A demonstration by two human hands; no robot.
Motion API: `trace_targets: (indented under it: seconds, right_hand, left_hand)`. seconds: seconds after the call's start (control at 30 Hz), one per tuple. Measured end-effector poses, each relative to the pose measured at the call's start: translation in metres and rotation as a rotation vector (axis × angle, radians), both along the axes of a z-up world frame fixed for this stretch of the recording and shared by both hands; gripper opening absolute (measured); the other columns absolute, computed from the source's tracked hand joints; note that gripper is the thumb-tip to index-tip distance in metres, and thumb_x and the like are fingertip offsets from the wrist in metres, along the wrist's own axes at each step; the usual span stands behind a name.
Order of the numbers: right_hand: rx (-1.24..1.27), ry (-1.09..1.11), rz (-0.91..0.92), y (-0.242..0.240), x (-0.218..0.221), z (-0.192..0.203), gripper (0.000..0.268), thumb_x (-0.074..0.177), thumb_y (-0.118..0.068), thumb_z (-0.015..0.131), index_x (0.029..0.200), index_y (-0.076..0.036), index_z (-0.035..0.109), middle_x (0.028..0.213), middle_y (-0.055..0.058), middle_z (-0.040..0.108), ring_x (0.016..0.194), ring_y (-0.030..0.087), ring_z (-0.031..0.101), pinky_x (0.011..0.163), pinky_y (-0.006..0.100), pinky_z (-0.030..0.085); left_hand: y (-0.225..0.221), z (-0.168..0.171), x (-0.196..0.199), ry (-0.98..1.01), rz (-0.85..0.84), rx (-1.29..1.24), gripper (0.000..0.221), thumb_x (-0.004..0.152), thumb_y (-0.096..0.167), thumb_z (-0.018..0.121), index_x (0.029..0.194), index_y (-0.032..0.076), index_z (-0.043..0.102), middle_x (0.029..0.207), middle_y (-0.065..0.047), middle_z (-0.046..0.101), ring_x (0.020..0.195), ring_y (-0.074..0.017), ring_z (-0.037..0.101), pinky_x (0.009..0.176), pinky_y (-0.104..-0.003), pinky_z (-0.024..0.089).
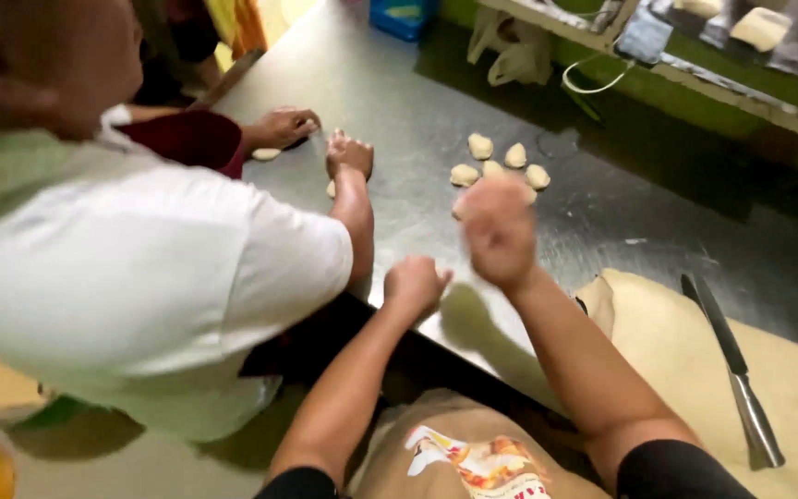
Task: Cutting a large mass of dough into smaller portions and rolling them into uniform balls on a metal prep table.
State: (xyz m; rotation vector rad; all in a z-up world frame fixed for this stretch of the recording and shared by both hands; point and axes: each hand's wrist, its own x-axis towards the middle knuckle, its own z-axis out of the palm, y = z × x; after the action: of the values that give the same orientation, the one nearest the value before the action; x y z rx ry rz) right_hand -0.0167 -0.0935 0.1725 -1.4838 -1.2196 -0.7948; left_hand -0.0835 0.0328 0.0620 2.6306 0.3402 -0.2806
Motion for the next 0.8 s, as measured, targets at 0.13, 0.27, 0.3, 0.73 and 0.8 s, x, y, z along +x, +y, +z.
trace_targets:
  seconds: [0.13, 0.27, 0.3, 0.73, 0.8]
  right_hand:
    - [-0.282, -0.078, -0.526, -0.011, 0.105, -0.071, 0.082, 0.112, -0.055, 0.054, 0.169, -0.005, 0.023, 0.174, 0.020, 0.010, 0.155, 0.046, -0.002, 0.126, 0.054, 0.000]
    - [-0.917, 0.386, -0.391, -0.105, 0.078, -0.104, 0.036, 0.101, -0.035, 0.060, 0.127, -0.015, 0.074, 0.142, 0.019, 0.062, 0.131, 0.051, 0.051, 0.112, 0.055, 0.043]
    - [-0.732, 0.224, -0.561, -0.142, 0.050, -0.123, 0.029, 0.096, -0.032, 0.069, 0.119, -0.018, 0.078, 0.131, 0.016, 0.071, 0.124, 0.041, 0.063, 0.108, 0.047, 0.049]
    - [-1.134, 0.800, -1.332, -0.446, -0.104, -0.129, 0.052, 0.094, -0.051, 0.070, 0.139, -0.027, 0.067, 0.118, 0.008, 0.062, 0.113, 0.037, 0.059, 0.092, 0.051, 0.053]
    - [-1.133, 0.843, -1.148, -0.455, -0.088, -0.132, 0.046, 0.097, -0.045, 0.067, 0.134, -0.018, 0.068, 0.107, 0.010, 0.063, 0.105, 0.036, 0.063, 0.086, 0.050, 0.057]
  left_hand:
    - [-0.008, -0.003, -0.035, 0.057, -0.082, -0.150, 0.055, 0.094, 0.052, 0.064, 0.110, 0.000, 0.075, 0.102, -0.025, 0.074, 0.106, -0.0452, 0.072, 0.086, -0.058, 0.058]
    - [0.004, -0.007, -0.058, 0.007, -0.031, -0.172, 0.062, 0.091, 0.060, 0.065, 0.109, 0.001, 0.074, 0.101, -0.023, 0.074, 0.104, -0.0422, 0.072, 0.085, -0.052, 0.058]
    - [0.006, -0.011, -0.083, 0.011, 0.024, -0.209, 0.066, 0.089, 0.063, 0.068, 0.107, 0.000, 0.073, 0.100, -0.023, 0.074, 0.103, -0.0416, 0.072, 0.085, -0.050, 0.058]
    - [-0.116, -0.073, -0.125, -0.086, -0.075, -0.402, 0.033, 0.102, 0.032, 0.057, 0.114, 0.006, 0.072, 0.111, -0.018, 0.070, 0.114, -0.0362, 0.066, 0.096, -0.046, 0.055]
    - [-0.156, -0.073, -0.082, -0.144, -0.144, -0.385, 0.038, 0.104, 0.039, 0.056, 0.116, 0.004, 0.066, 0.107, -0.021, 0.069, 0.111, -0.0400, 0.067, 0.093, -0.049, 0.055]
